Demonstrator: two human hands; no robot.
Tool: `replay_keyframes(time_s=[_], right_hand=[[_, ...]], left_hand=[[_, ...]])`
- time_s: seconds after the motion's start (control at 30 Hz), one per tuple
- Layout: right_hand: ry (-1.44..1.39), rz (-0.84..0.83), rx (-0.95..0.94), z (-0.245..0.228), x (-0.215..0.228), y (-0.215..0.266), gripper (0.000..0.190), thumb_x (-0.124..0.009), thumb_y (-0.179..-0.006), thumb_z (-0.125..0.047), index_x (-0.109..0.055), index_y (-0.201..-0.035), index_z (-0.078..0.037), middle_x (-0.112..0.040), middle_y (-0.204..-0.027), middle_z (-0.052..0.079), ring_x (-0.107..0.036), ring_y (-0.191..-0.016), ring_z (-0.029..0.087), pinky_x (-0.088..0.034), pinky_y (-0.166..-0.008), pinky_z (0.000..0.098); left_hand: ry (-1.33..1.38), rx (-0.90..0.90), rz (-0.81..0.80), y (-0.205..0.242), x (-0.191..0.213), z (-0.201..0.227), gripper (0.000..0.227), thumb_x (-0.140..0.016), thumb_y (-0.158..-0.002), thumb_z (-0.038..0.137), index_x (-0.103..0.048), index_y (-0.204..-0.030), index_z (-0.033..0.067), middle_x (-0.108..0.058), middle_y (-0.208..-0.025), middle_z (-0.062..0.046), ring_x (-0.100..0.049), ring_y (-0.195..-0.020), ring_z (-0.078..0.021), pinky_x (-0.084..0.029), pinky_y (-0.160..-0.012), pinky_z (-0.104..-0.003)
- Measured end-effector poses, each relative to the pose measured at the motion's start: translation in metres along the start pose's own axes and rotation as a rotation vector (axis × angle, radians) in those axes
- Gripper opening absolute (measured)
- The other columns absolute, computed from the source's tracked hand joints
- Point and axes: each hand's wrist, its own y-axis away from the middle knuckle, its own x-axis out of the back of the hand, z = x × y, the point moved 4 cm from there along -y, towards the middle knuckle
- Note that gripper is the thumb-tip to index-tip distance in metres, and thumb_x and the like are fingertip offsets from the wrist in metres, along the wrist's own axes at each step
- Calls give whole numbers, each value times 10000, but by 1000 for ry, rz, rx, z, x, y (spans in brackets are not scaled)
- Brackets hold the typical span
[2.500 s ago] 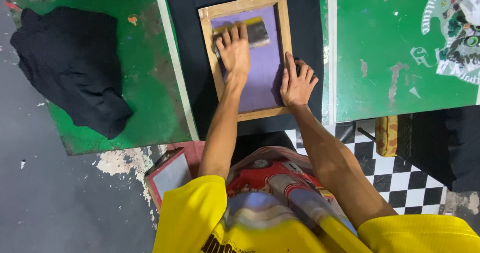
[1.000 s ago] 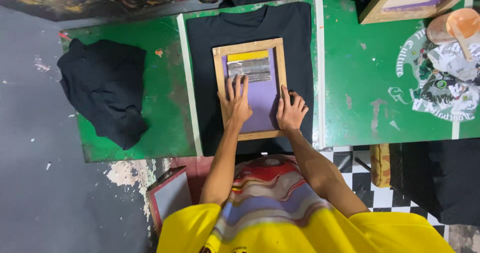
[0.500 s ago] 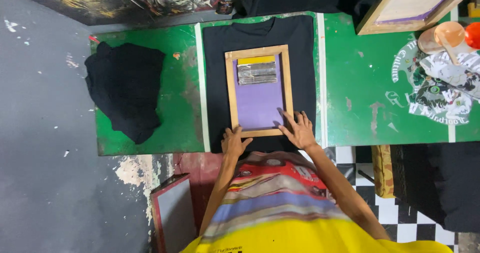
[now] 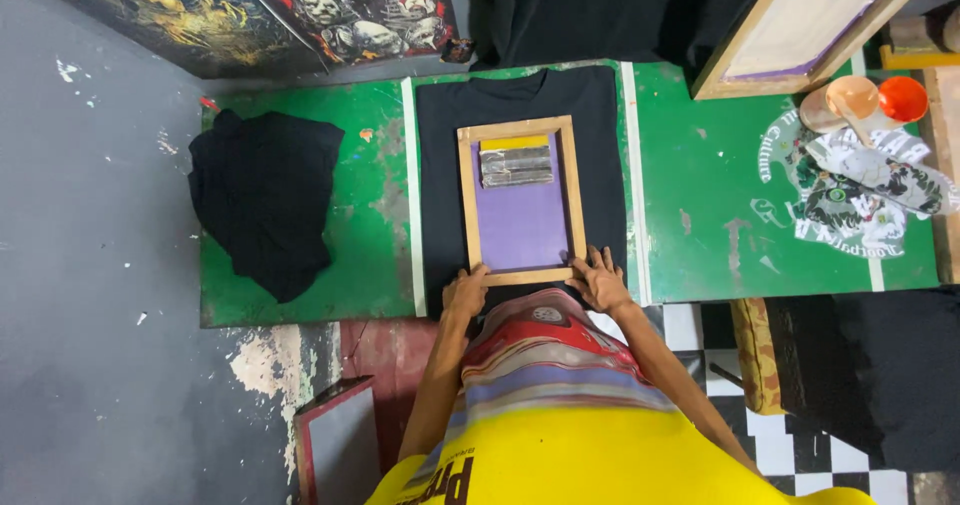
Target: The person unfolds a black t-shirt and smooths it flat on a green workbench. They then place a wooden screen printing frame over the shirt and use a squeegee to press purple ink through the screen onto the fabric.
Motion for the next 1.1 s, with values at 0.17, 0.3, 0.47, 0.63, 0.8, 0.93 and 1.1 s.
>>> replay_keyframes(time_s=[0.17, 0.3, 0.47, 0.63, 0.8, 0.93, 1.1], right_hand=[[111, 11, 21, -6, 7, 9, 406, -389, -1032, -621, -437, -1402, -459, -352, -1612, 102, -246, -1550, 422, -240, -1208, 607], [99, 64, 61, -14, 22, 25, 436, -291, -1052, -627, -413, -1425, -438, -446, -1559, 129, -364, -1517, 352, -182, -1215, 596], [-101, 260, 144, -20, 29, 40, 440, -436, -1042, -577, -515, -1394, -325, -532, -1433, 205, -637, -1214, 458, -429, -1113, 548], [-254, 348, 182, -22, 43, 47, 433, -531, -1013, -504, -552, -1398, -305, -546, -1391, 230, -657, -1026, 573, -555, -934, 617], [-202, 373, 127, -37, 71, 62, 446, -510, -1014, -542, -564, -1395, -318, -560, -1397, 170, -674, -1000, 559, -559, -933, 596], [-167, 339, 77, -39, 81, 64, 454, -484, -1026, -563, -536, -1423, -350, -552, -1411, 138, -677, -1005, 528, -559, -935, 577], [-126, 356, 93, -50, 100, 76, 460, -453, -1034, -570, -532, -1429, -347, -578, -1395, 124, -696, -1043, 453, -533, -955, 503]], left_hand=[[278, 86, -83, 12, 16, 3, 352, -572, -936, 374, -588, -1287, 350, -675, -1300, -131, -686, -1171, -315, -558, -893, -444], [245, 41, -39, 27, 47, 14, 359, -565, -945, 355, -652, -1283, 274, -704, -1257, -138, -696, -1156, -319, -573, -900, -438], [446, 47, -76, 52, 90, 27, 377, -580, -909, 249, -705, -1258, 180, -720, -1222, -236, -652, -1182, -433, -547, -981, -514], [281, 8, -66, 58, 121, 35, 353, -610, -890, 297, -723, -1211, 204, -747, -1189, -154, -696, -1145, -343, -581, -964, -466], [338, -103, -52, 101, 188, 65, 351, -592, -907, 184, -729, -1221, 106, -734, -1156, -239, -671, -1154, -412, -566, -998, -500], [319, -104, -24, 118, 218, 78, 358, -614, -918, 210, -717, -1196, 9, -718, -1130, -292, -660, -1157, -434, -538, -1019, -522], [350, -118, -21, 118, 217, 72, 438, -623, -927, 194, -654, -1335, 36, -690, -1218, -293, -623, -1215, -441, -498, -1071, -536]])
